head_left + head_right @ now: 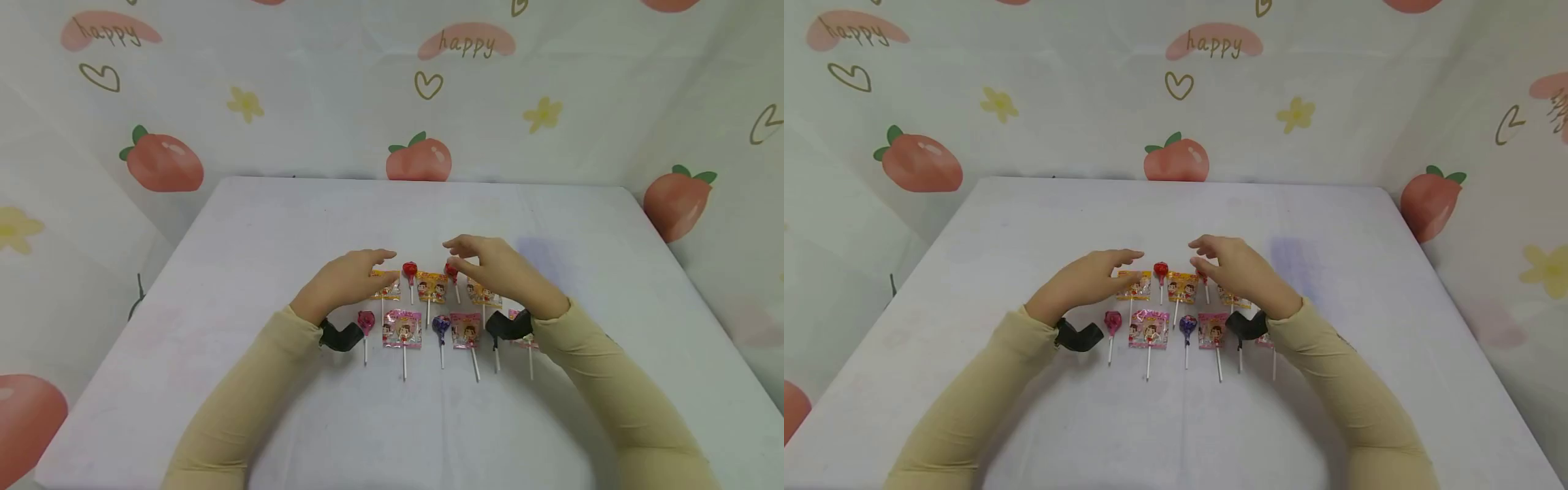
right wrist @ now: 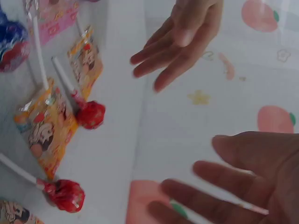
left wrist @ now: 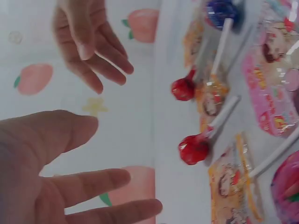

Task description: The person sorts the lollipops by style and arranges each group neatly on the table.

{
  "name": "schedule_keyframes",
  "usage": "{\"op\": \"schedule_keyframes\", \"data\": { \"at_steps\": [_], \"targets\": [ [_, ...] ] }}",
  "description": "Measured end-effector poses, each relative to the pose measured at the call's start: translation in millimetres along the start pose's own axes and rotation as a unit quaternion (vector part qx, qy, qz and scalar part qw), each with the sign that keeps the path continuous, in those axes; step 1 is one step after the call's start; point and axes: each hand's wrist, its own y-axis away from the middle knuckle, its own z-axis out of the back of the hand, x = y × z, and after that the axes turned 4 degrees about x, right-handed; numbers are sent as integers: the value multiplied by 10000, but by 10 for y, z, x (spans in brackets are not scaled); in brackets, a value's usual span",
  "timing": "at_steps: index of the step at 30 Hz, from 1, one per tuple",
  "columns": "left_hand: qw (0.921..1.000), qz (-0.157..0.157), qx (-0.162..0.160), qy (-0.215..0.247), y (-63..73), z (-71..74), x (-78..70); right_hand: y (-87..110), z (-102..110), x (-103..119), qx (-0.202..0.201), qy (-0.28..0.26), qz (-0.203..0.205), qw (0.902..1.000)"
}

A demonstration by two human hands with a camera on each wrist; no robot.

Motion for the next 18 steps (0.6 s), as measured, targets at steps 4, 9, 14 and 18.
{"op": "schedule_keyframes", "data": {
  "at_steps": [4,9,14,18],
  "targets": [
    [9971,-119,-272,700,-6,78,92,-129,50,-97,-168,-675,248,9973],
    [9873,-163,-482,1506,-71,148,247,-358,23,-255,61,-1687,401,9848],
    [9713,-129,-401,2341,-172,130,422,-574,-70,-365,602,-1917,422,9787],
    [9605,126,-183,2774,-249,102,540,-687,-114,-403,1153,-1757,247,9773]
  ]
}}
